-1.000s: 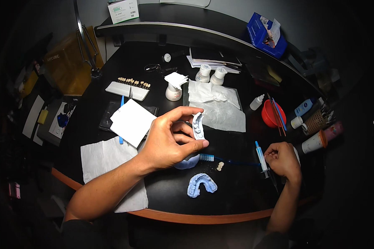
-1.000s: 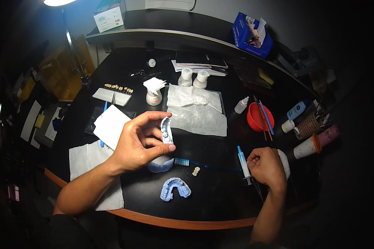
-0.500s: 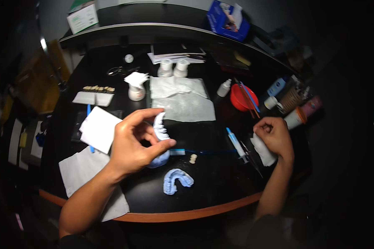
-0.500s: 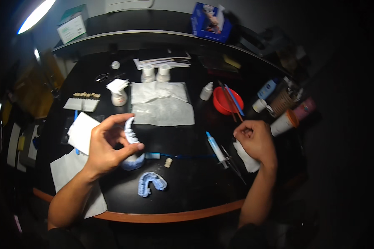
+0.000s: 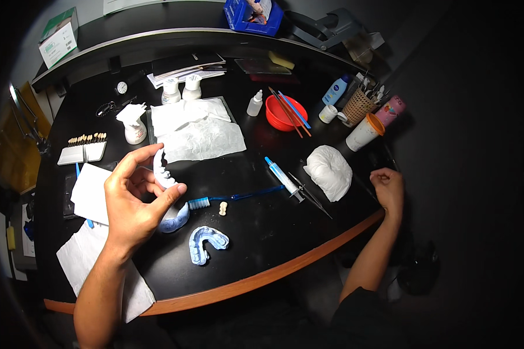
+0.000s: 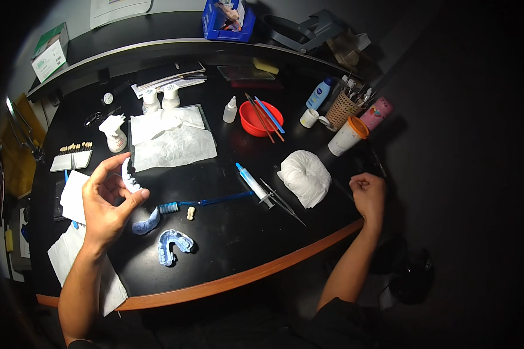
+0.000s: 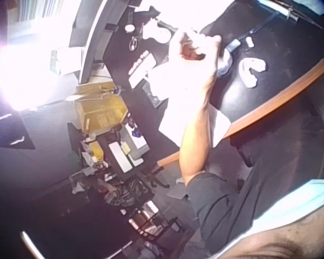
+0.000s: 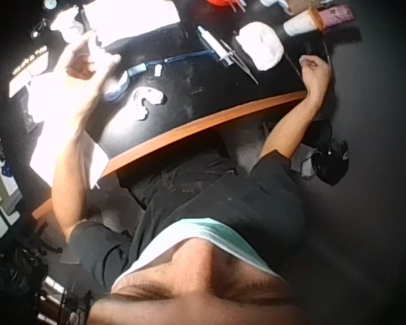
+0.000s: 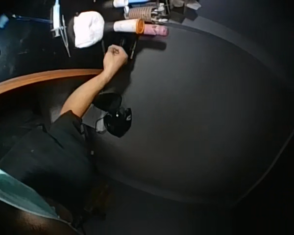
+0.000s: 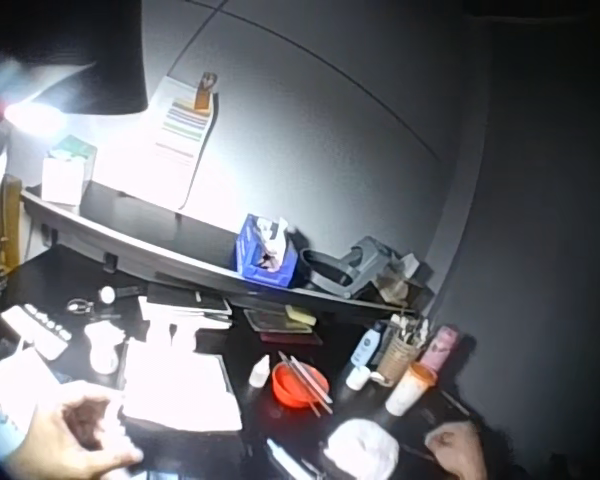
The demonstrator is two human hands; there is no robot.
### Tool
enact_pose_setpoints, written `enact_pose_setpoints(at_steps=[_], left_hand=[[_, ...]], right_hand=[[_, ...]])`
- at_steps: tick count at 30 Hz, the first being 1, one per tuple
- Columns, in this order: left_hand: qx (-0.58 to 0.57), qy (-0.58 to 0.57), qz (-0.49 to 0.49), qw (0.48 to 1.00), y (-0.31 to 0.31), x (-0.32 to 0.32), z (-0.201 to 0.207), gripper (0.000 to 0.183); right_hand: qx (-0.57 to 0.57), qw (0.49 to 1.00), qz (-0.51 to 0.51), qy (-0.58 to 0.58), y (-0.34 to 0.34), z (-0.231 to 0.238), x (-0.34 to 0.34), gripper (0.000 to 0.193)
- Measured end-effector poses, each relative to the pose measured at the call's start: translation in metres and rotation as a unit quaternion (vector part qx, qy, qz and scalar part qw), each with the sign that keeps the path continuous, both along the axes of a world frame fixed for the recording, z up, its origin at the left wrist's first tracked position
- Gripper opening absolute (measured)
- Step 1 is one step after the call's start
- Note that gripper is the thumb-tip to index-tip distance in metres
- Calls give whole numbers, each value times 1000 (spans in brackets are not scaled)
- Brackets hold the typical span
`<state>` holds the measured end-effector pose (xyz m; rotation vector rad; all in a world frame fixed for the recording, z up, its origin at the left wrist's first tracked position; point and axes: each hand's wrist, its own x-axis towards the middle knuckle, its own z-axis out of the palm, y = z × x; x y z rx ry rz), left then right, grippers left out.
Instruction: The person cleans a blue dental mold using a small brush and a metal tool. They repeatedly scrub and scrape the mold's surface while holding it in their left hand.
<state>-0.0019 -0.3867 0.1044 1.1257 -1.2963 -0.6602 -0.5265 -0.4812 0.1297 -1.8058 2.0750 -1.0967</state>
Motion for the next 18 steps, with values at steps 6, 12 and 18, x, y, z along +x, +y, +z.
enact_pose_setpoints(at_steps=[6,12,18], left_hand=[[-4,-13,-29,1000,-3,-1,-6,59],[-18,-64,-30,997,-6,3,-8,62],[-29,-47,-57,997,-2,5,-5,64]], right_hand=[[139,957,-86,239,9,-26,-39,9],[155,974,-45,162,15,-35,-65,11],[103,979,-31,176,24,-17,-67,7]])
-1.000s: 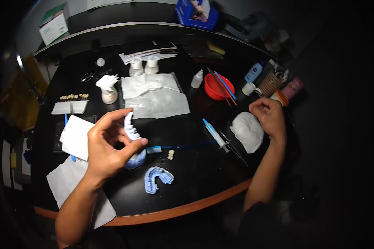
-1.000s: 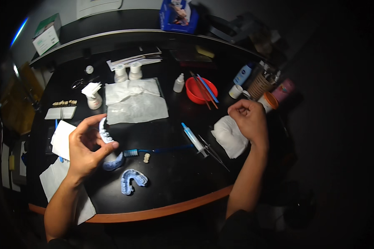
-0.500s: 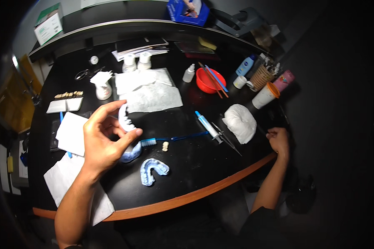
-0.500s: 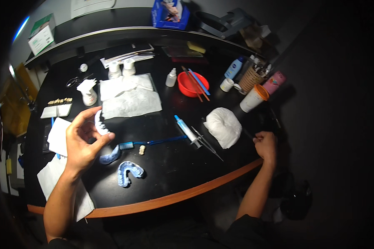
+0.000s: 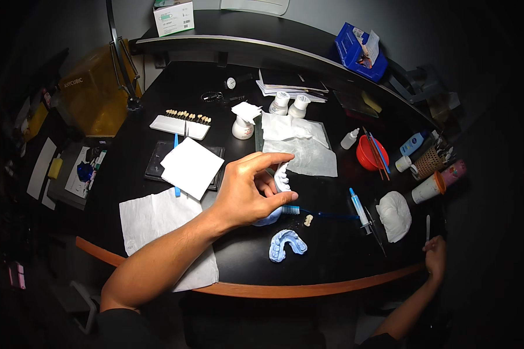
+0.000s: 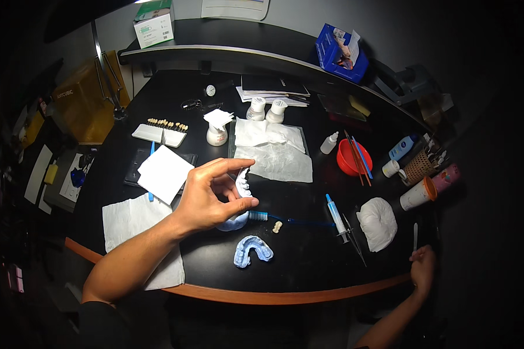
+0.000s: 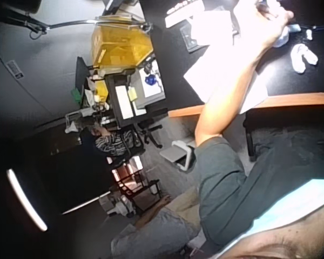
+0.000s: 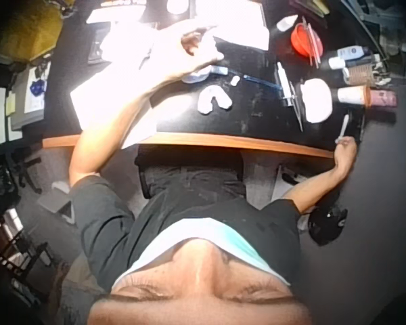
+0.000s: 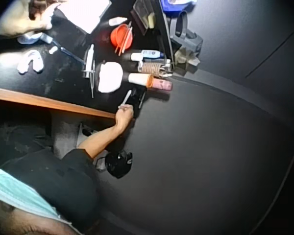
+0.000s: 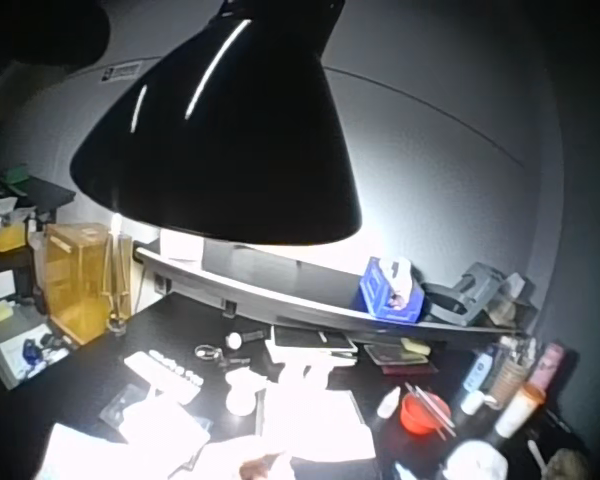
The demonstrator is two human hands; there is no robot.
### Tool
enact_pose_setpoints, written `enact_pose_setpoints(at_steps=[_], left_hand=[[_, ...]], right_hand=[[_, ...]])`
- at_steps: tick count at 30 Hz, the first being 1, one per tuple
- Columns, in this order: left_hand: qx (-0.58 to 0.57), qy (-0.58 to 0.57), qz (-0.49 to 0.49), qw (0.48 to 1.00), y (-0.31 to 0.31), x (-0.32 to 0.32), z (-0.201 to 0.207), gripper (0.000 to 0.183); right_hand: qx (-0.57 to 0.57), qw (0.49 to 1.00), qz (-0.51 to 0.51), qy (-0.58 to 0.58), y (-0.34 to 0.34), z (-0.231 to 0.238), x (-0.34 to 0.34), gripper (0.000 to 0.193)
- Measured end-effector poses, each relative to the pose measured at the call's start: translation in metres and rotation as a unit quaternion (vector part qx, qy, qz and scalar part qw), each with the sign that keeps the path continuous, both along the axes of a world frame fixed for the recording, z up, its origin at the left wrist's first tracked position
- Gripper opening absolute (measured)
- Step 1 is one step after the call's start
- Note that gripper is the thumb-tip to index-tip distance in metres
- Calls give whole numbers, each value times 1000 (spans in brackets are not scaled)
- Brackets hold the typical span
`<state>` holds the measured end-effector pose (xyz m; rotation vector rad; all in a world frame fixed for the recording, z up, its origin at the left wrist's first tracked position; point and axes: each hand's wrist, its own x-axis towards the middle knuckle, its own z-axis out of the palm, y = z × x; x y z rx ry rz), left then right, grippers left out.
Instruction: The person cleans a blue dental mold using a small brush and a metal tool. They repeatedly scrub and scrape the mold's surface while holding it in their left hand.
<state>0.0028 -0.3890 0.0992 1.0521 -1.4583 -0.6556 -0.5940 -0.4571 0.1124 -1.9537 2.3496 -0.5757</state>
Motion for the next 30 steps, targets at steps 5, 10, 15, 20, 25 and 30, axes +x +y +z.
enact_pose_setpoints(at_steps=[5,10,15,20,25,30], left_hand=[[13,16,-11,1000,1,-1,0,65],[51,45,-50,996,-2,-2,0,63],[46,93,-76,992,1,-1,1,65],[31,110,-99,989,2,-5,1,65],[32,123,-108,986,6,-8,3,68],[28,94,-99,990,8,-8,4,70]], right_hand=[[-48,929,249,-270,-2,46,118,5],[-118,796,411,-429,-12,61,245,27],[-111,709,535,-446,-10,54,332,18],[-150,687,574,-419,-1,17,360,23],[-123,685,566,-441,14,1,363,22],[-114,688,563,-443,26,-1,364,21]])
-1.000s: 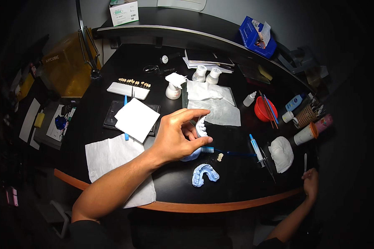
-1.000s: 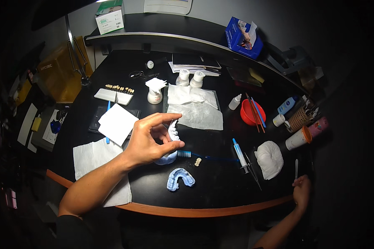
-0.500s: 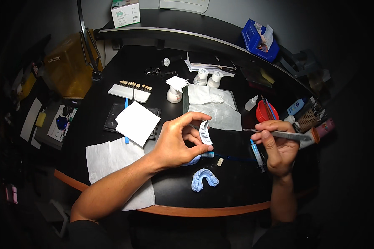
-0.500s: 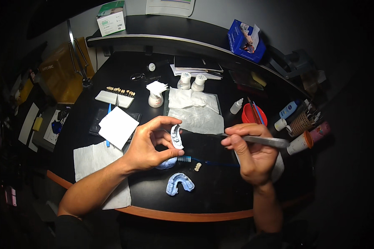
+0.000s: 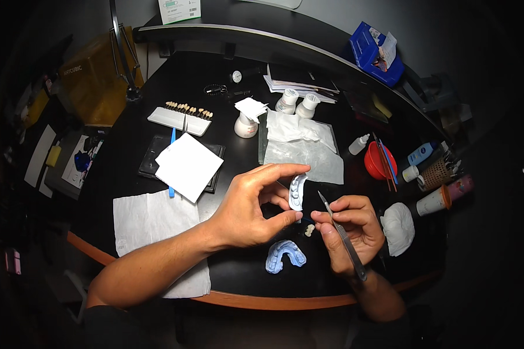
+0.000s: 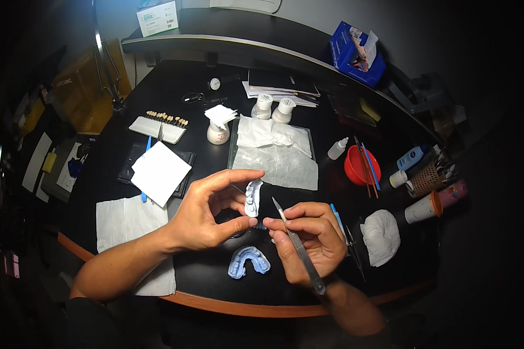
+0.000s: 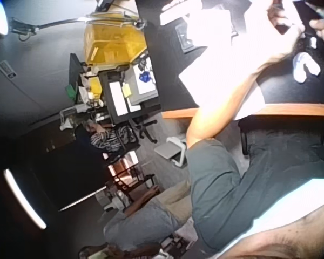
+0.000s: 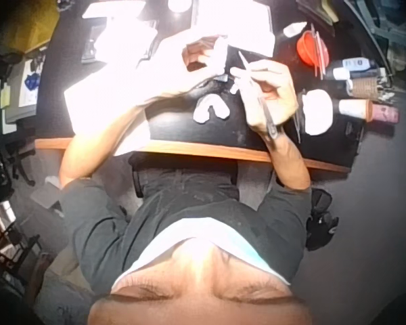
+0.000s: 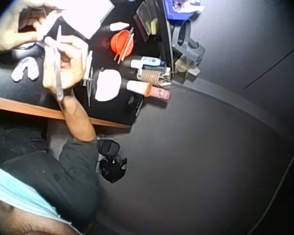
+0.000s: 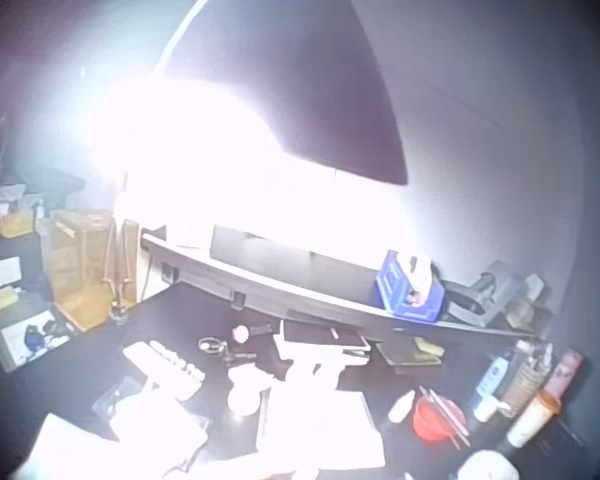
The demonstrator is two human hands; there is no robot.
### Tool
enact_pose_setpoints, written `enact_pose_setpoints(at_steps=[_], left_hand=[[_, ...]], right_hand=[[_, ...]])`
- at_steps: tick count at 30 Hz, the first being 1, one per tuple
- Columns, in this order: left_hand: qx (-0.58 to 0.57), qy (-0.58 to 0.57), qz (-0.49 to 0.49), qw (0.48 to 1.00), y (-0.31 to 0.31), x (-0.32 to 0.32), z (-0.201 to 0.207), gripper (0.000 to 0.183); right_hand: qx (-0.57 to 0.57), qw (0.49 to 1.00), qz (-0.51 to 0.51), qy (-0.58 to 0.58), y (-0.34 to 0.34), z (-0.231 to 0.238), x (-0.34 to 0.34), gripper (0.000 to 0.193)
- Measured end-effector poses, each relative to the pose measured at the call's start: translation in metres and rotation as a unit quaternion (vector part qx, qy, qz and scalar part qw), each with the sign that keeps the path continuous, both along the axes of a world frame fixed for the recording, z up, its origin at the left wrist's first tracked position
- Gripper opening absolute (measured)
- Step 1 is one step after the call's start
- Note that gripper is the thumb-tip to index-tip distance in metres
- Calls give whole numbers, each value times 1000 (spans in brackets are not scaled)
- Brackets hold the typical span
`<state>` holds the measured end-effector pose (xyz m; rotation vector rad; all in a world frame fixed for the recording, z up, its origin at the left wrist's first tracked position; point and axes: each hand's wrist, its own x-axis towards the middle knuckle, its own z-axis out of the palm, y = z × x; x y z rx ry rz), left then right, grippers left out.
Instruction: The person cleans a blue dental mold using a small brush and a metal tool. They repeatedly scrub and scrape the mold's surface while holding it in their left hand.
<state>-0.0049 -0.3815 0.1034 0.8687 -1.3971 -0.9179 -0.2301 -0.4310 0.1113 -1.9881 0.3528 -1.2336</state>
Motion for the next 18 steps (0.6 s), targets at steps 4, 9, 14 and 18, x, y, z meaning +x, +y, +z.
enact_pose_setpoints(at_steps=[4,9,14,18], left_hand=[[9,-15,-1,1000,0,1,-4,69],[22,-35,3,999,1,1,-4,66],[31,-48,14,998,0,-1,-7,64],[33,-38,15,999,0,-2,-6,65]], right_hand=[[24,1000,-4,-7,6,-3,-1,22],[104,994,19,-39,6,-6,2,20],[103,993,47,-37,-1,-13,-2,19],[128,989,46,-53,1,-9,-1,17]])
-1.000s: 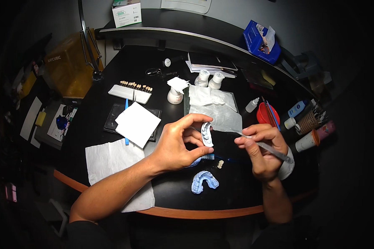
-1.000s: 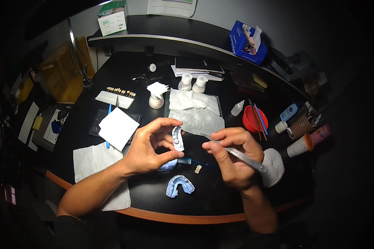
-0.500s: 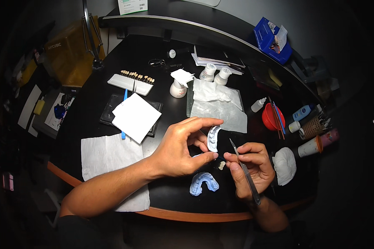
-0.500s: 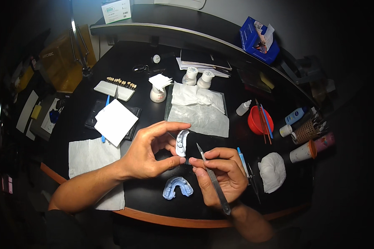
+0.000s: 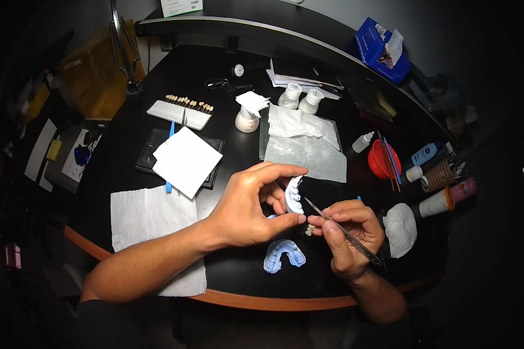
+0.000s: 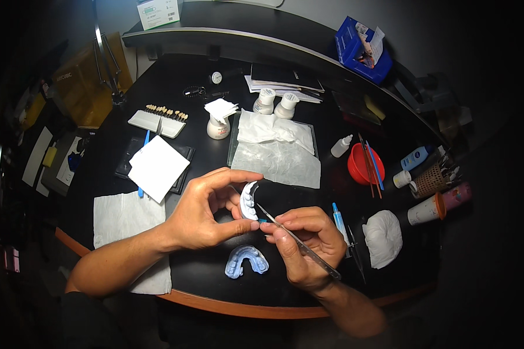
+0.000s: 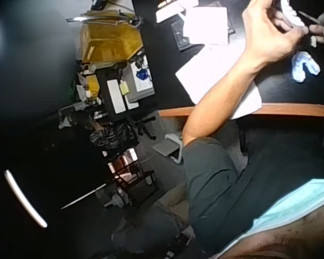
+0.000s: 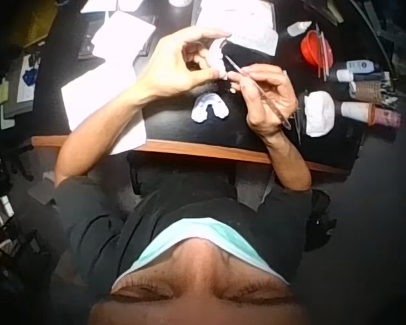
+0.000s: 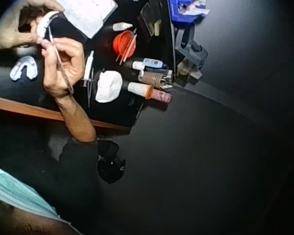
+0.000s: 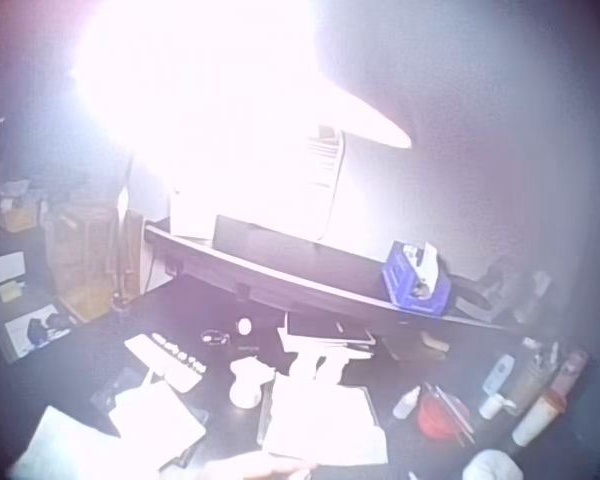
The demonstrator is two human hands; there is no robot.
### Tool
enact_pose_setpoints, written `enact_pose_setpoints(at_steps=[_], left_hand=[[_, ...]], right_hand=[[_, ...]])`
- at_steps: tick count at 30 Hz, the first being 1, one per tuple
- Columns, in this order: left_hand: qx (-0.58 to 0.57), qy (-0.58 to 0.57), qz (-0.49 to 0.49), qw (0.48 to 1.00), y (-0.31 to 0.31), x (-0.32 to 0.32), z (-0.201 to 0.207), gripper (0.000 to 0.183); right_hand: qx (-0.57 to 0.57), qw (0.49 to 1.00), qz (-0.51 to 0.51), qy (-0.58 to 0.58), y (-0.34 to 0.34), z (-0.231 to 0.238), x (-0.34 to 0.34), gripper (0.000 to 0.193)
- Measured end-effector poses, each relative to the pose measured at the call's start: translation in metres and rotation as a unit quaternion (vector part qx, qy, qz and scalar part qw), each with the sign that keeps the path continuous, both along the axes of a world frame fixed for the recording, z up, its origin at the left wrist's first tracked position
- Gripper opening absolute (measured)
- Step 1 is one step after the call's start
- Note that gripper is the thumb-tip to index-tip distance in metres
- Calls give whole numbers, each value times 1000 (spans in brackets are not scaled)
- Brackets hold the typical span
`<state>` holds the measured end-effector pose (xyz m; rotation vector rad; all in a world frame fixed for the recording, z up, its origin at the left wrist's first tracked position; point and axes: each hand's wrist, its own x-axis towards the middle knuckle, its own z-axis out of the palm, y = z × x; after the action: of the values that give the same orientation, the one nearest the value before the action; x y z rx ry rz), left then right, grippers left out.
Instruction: The person cleans a blue dental mold using a small brush and a metal tool. They repeatedly scrub and scrape the mold's surface while holding it in their left hand.
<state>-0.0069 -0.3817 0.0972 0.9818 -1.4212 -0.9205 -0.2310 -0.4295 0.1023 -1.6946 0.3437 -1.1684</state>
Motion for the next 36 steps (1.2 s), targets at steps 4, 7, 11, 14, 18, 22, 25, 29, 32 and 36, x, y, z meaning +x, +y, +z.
enact_pose_setpoints(at_steps=[4,7,11,14,18,22,25,29,32,36], left_hand=[[-9,18,-10,1000,-2,0,-3,65],[-19,-15,2,1000,-1,1,-1,65],[-11,-42,15,999,0,2,-1,65],[-7,-34,21,999,0,1,-3,65],[-27,-16,55,998,-1,-3,-2,61],[-35,-33,73,996,-1,-3,-1,60],[-20,-1,63,998,-2,-5,-3,58],[11,33,42,999,-1,-6,0,57],[31,81,23,996,1,-6,-1,56],[14,78,18,997,2,-6,-4,51]], right_hand=[[-14,1000,19,6,-5,-5,0,15],[-2,1000,21,15,-5,-3,-1,13],[12,999,14,36,-3,0,-1,10],[-103,990,-17,93,-10,1,-4,10],[-109,991,-25,76,-6,0,2,13],[-68,995,-25,66,-4,-1,6,14],[-79,993,-33,75,-4,1,4,13],[-143,985,-60,77,-2,4,4,14],[-186,978,-70,68,1,7,6,15],[-242,965,-77,71,5,9,5,16]])
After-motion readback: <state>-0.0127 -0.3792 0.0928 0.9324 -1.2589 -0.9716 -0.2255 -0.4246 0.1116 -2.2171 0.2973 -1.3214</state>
